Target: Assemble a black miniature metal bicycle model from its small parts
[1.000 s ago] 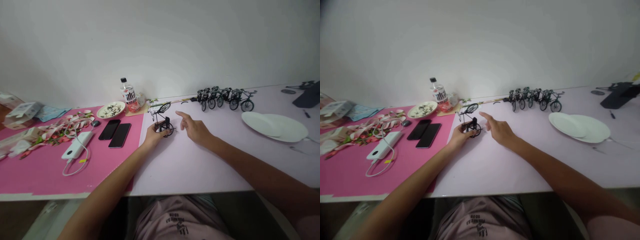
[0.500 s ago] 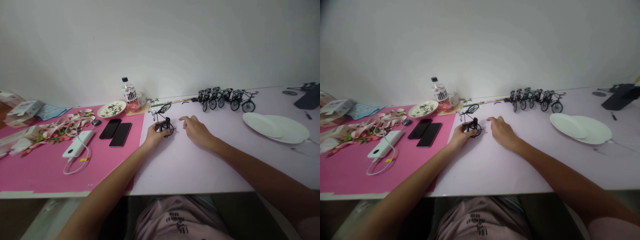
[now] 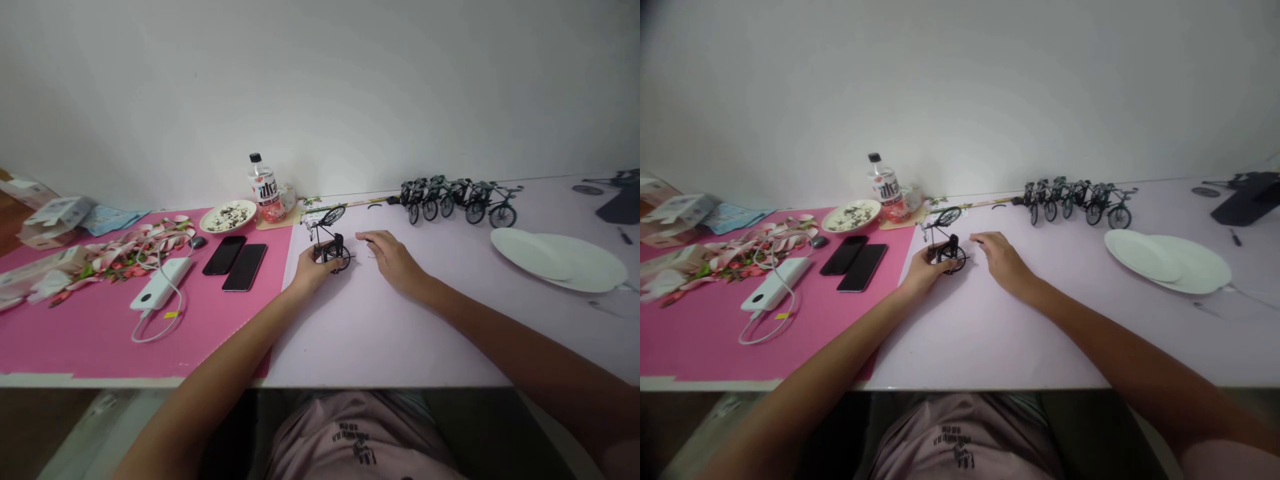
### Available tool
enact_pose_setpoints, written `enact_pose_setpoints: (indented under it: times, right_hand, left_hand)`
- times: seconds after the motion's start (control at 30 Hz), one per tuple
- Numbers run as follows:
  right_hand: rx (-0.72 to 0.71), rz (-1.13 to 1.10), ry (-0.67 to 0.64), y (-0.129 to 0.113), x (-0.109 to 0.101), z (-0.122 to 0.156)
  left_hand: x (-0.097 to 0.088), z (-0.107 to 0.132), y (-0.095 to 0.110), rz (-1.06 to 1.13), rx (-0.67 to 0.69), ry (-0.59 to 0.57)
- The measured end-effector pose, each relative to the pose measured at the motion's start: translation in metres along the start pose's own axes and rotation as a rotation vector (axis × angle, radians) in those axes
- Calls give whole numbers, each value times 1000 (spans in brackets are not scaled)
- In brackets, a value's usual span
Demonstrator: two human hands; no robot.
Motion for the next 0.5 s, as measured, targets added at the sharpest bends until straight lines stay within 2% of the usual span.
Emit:
enact_pose_setpoints:
  times: [0.1,0.17,0.33,0.5]
  right_hand:
    - [-98,65,74,-15,-7,-1]
    - [-101,71,97,-20,-9,-1]
    - [-30,-88,110,-25,-11,4]
    - [99,-193,115,-17,-7,8]
  left_hand:
    - [0,0,0,0,-1,7]
    - [0,0,-1,1,-1,4]
    - [0,0,-1,-10,5,7]
    - [0,0,-1,-5,-5,6]
Point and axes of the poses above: each hand's wrist, its own z-axis away from the middle knuckle, its own x-axis out of the palm, y = z × x, the point moved 7 cm from there along -z, towards the middle knuckle, and after that the axes turned 4 degrees about -z, right-handed, at the moved point
